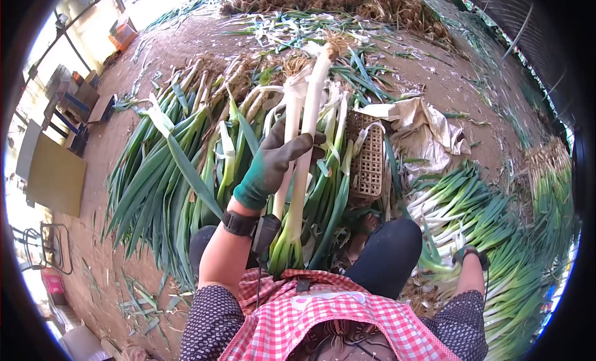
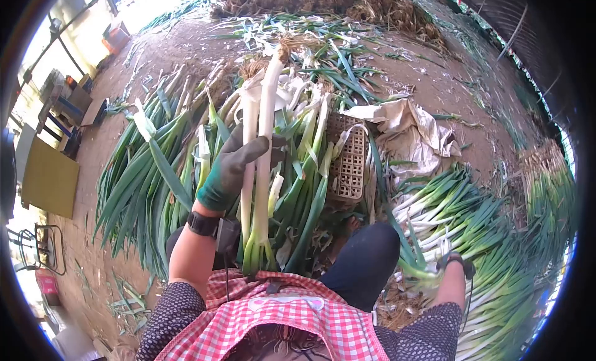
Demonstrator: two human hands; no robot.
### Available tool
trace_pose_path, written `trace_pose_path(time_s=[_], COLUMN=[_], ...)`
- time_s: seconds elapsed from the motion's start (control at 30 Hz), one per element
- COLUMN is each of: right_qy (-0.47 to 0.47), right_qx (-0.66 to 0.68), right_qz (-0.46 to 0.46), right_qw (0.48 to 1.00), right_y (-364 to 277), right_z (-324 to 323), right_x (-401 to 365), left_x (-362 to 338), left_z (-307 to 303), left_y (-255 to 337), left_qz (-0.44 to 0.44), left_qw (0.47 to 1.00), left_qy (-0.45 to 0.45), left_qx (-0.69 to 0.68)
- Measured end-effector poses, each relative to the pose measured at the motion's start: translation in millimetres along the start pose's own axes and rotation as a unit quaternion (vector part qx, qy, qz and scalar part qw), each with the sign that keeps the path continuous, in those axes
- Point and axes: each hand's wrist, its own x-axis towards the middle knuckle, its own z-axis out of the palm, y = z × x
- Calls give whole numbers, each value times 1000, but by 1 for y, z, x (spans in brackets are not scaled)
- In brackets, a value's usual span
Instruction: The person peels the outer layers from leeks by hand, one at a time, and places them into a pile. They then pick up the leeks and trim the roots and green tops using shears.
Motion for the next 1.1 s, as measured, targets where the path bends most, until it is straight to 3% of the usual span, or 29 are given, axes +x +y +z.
trace_pose_path(time_s=[0.07, 0.1, 0.13, 0.2, 0.27, 0.3, 0.33, 0.37, 0.4, 0.43, 0.47, 0.53, 0.57, 0.63, 0.77, 0.8, 0.87, 0.9, 0.93, 1.03, 1.1], right_qy=[159, 278, 403, 618, 770, 811, 808, 677, 474, 291, 206, 260, 201, 74, 99, 66, 63, 173, 216, 255, 209], right_qx=[35, 76, 122, 158, 76, 10, -32, 22, 123, 211, 294, 294, 343, 429, 406, 425, 430, 377, 316, 415, 578], right_qz=[-90, -141, -206, -330, -373, -376, -407, -565, -712, -772, -725, -632, -618, -587, -571, -570, -559, -568, -546, -621, -643], right_qw=[983, 947, 883, 696, 513, 449, 424, 471, 504, 524, 587, 668, 678, 683, 707, 700, 706, 711, 745, 614, 458], right_y=[-36, -59, -83, -129, -161, -178, -194, -220, -247, -274, -292, -302, -296, -286, -271, -270, -261, -262, -252, -225, -176], right_z=[-97, -156, -217, -323, -392, -412, -422, -409, -397, -385, -365, -325, -315, -301, -296, -294, -294, -295, -298, -332, -365], right_x=[-3, -12, -33, -103, -178, -210, -234, -252, -268, -284, -276, -274, -274, -275, -276, -279, -295, -286, -308, -290, -277], left_x=[1, 6, 9, 15, 20, 22, 22, 23, 27, 25, 26, 23, 18, 10, 1, 1, -1, -7, -12, -8, -12], left_z=[2, 4, 7, 21, 32, 38, 42, 39, 45, 54, 50, 53, 55, 66, 72, 70, 64, 69, 72, 50, 47], left_y=[-1, -10, -17, -30, -47, -53, -59, -69, -78, -73, -79, -79, -79, -80, -82, -82, -77, -69, -65, -72, -71], left_qz=[5, 11, 5, 3, 23, 21, 19, 57, 91, 100, 108, 75, 69, 50, 28, 17, 46, 0, -44, -81, -79], left_qw=[1000, 1000, 1000, 1000, 999, 999, 1000, 998, 996, 994, 994, 997, 996, 997, 996, 996, 979, 986, 989, 973, 972], left_qy=[11, 14, 9, 3, -6, -2, -1, 10, 0, 12, -8, -12, -43, -48, -63, -57, -86, -92, -98, -149, -159], left_qx=[12, 3, -15, -4, 39, 24, 8, 17, 22, 40, -1, 33, 48, 19, 54, 59, 179, 141, 102, 156, 151])
